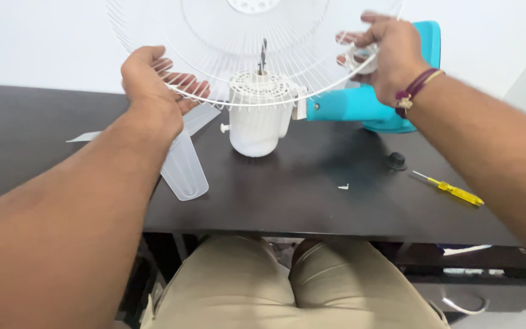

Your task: The person assembles a table fan by attaching the front wire cage to the motor housing and securing it with a plastic nut. The person then attaches the rear wire cage and secures it with a screwdriver.

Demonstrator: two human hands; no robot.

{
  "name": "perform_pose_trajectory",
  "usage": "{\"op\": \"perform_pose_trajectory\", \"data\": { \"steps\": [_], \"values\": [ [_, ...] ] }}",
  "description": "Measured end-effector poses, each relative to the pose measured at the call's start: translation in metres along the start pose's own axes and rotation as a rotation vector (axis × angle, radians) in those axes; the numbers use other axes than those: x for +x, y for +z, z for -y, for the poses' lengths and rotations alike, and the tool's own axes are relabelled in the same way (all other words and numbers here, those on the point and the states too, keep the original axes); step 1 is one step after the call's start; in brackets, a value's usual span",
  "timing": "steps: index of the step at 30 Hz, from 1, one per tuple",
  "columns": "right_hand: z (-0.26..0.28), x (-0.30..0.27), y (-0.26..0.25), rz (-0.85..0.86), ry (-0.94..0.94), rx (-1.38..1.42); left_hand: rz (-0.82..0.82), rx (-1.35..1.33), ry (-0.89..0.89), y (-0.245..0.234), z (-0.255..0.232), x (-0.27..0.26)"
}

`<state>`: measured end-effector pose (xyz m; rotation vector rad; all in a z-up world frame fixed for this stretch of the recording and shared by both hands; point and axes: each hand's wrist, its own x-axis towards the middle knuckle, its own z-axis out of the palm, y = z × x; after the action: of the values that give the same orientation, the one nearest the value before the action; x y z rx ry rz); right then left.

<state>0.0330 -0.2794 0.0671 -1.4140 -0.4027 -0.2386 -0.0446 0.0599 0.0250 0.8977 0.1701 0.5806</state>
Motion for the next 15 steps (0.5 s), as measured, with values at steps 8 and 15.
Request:
{"op": "perform_pose_trajectory", "data": {
  "steps": [8, 15],
  "values": [
    [-0.008, -0.016, -0.014, -0.003, 0.245, 0.031, 0.099, 0.017, 0.014, 0.001, 0.006, 0.007],
    [-0.007, -0.022, -0.02, 0.001, 0.318, 0.099, 0.229, 0.048, 0.123, -0.007, 0.004, 0.013]
  ]
}}
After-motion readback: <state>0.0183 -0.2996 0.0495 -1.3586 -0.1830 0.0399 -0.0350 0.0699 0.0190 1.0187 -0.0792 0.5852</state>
